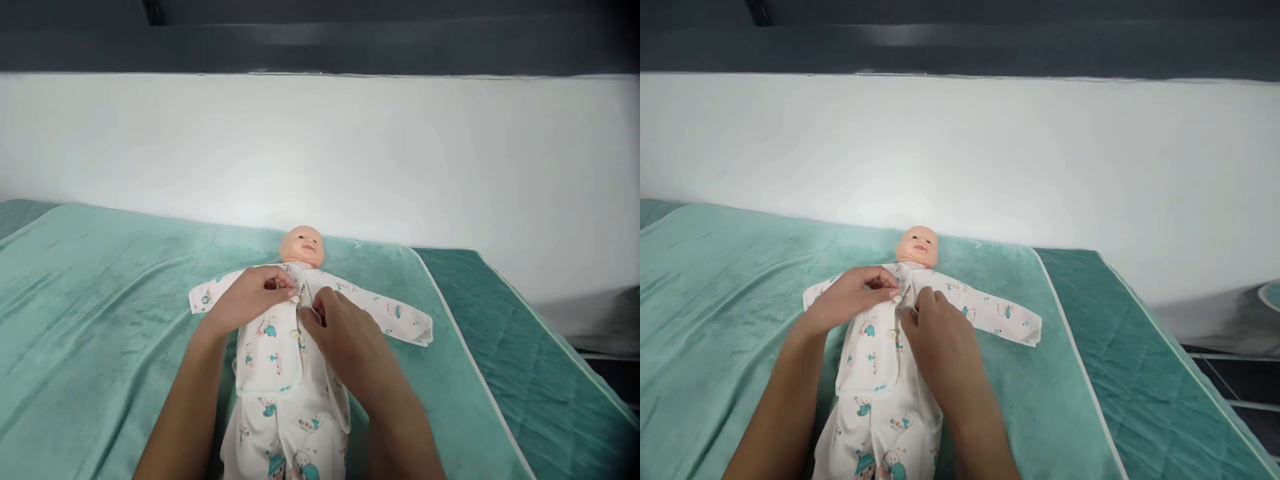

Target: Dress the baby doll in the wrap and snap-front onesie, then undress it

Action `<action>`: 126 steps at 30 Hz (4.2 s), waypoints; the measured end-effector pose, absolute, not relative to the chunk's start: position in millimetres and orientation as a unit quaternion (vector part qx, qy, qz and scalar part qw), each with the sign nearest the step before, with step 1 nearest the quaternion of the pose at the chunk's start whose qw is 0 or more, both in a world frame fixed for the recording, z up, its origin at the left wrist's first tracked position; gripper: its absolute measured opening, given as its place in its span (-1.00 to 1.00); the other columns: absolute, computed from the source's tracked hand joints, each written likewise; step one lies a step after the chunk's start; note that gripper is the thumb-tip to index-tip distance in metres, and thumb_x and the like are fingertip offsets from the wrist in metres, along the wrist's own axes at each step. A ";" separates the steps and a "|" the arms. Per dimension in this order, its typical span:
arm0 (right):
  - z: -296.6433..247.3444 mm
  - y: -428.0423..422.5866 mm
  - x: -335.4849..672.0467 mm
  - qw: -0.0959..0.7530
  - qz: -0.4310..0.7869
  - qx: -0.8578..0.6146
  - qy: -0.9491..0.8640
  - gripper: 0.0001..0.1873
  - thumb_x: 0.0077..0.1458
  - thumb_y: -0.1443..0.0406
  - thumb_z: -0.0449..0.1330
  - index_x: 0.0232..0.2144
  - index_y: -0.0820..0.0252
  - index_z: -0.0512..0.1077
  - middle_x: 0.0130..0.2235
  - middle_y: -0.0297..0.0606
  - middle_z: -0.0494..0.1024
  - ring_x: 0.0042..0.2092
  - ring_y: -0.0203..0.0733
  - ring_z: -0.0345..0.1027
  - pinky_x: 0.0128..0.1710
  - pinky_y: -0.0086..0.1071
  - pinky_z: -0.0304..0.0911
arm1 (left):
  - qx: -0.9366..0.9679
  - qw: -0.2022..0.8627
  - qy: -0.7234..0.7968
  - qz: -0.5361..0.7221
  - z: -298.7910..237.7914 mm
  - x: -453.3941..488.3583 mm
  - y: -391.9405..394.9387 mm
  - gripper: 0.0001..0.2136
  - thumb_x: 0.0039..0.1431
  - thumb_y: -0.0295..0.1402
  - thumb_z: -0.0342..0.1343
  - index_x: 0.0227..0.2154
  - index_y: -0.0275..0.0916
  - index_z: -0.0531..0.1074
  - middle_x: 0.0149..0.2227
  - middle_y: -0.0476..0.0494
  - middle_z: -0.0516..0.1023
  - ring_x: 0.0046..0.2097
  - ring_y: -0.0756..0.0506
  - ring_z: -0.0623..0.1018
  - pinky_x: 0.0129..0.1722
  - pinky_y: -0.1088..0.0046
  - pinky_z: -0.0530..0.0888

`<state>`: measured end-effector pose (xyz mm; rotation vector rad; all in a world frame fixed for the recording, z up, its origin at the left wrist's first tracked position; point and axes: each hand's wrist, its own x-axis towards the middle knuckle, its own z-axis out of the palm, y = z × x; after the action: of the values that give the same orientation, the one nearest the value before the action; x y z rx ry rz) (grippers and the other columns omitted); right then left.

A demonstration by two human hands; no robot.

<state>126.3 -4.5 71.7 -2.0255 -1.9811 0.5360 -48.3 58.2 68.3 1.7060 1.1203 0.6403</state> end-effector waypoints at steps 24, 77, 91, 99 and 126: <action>41.7 30.5 162.1 0.430 0.629 -0.418 -0.495 -0.70 0.05 0.08 0.36 -0.37 0.19 0.47 -0.48 -0.44 0.32 -0.49 -0.42 0.08 -0.48 -0.43 0.00 | 0.609 0.605 0.393 0.329 67.6 -29.5 54.3 -0.77 0.12 -0.19 0.28 -0.38 -0.27 0.46 -0.45 -0.01 0.50 -0.39 0.02 0.51 -0.36 0.51 0.43; 64.8 8.3 135.5 0.306 0.315 -0.583 -0.683 -0.78 0.15 0.30 0.13 -0.12 0.07 0.41 -0.45 -0.40 0.45 -0.38 -0.22 0.31 -0.37 -0.36 0.11 | 0.580 0.633 0.413 0.304 64.3 -31.6 57.2 -0.75 0.03 -0.28 0.32 -0.37 -0.22 0.35 -0.47 0.05 0.43 -0.53 0.11 0.36 -0.57 0.58 0.28; 45.5 26.2 171.1 0.407 0.260 -0.628 -0.611 -0.80 0.23 0.18 0.07 -0.23 0.11 0.45 -0.19 -0.20 0.56 -0.19 -0.12 0.41 -0.19 -0.26 0.27 | 0.729 0.309 0.516 0.328 52.7 -50.3 66.9 -0.87 0.25 -0.38 0.01 -0.27 -0.19 0.46 -0.25 -0.08 0.54 -0.20 -0.08 0.50 -0.19 0.37 0.43; 2.8 56.1 158.0 0.453 0.271 -0.586 -0.615 -0.68 0.23 0.17 0.03 -0.12 0.17 0.47 -0.08 -0.13 0.56 -0.03 -0.06 0.38 0.01 -0.18 0.23 | 0.801 0.104 0.551 0.209 8.0 -54.5 95.3 -0.62 0.27 -0.51 -0.16 0.01 -0.20 0.46 -0.02 -0.22 0.56 0.01 -0.21 0.51 -0.03 0.27 0.41; -86.6 -146.5 232.7 0.297 -0.028 -0.726 -0.620 -0.50 0.30 0.18 0.00 0.19 0.28 0.33 0.27 0.00 0.36 0.30 0.17 0.20 0.26 0.09 0.12 | 0.620 -0.050 0.730 0.284 -49.8 -175.0 34.7 -0.71 0.24 -0.49 -0.08 -0.07 -0.27 0.45 -0.02 -0.37 0.52 0.06 -0.32 0.47 0.06 0.14 0.38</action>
<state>232.7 -146.5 -86.6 -1.9303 -1.6479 -0.0750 -175.0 34.7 -49.8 2.0129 2.3682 0.9214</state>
